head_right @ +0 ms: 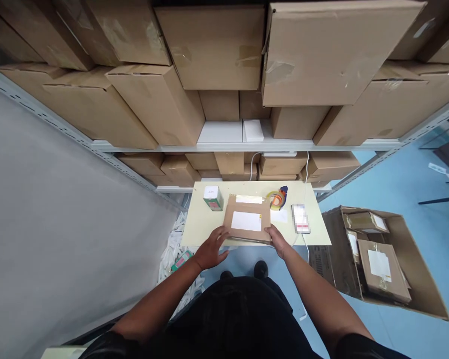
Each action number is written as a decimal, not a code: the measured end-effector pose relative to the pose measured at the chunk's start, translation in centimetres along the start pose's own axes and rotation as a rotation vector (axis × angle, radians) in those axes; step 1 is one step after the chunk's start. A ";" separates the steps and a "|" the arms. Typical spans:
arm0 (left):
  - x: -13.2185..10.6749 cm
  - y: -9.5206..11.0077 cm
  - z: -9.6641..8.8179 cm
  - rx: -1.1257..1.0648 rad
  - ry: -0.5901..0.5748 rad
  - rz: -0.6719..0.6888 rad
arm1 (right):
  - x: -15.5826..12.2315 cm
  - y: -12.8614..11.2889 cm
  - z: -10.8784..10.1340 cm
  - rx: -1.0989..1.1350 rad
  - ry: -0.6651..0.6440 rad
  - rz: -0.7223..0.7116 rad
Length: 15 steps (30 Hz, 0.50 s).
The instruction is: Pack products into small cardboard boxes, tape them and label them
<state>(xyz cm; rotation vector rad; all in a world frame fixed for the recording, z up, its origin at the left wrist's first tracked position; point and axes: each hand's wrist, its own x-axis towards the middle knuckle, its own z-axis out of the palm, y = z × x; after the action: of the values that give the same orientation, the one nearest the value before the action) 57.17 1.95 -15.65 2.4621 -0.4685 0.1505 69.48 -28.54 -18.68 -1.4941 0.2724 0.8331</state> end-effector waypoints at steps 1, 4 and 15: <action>-0.3 -0.2 1.0 -0.064 0.030 -0.097 | 0.7 0.5 0.2 -0.065 0.023 -0.018; -0.4 -1.0 3.1 -0.240 0.099 -0.317 | 2.2 1.3 0.2 -0.223 0.101 0.018; 7.7 -3.6 1.7 -0.520 0.074 -0.795 | 4.4 -1.9 0.3 -0.268 0.270 -0.097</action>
<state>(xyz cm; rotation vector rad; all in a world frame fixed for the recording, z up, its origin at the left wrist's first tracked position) 65.63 1.35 -17.35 1.9433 0.4654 -0.1891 73.65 -26.58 -19.95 -1.8598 0.2937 0.6065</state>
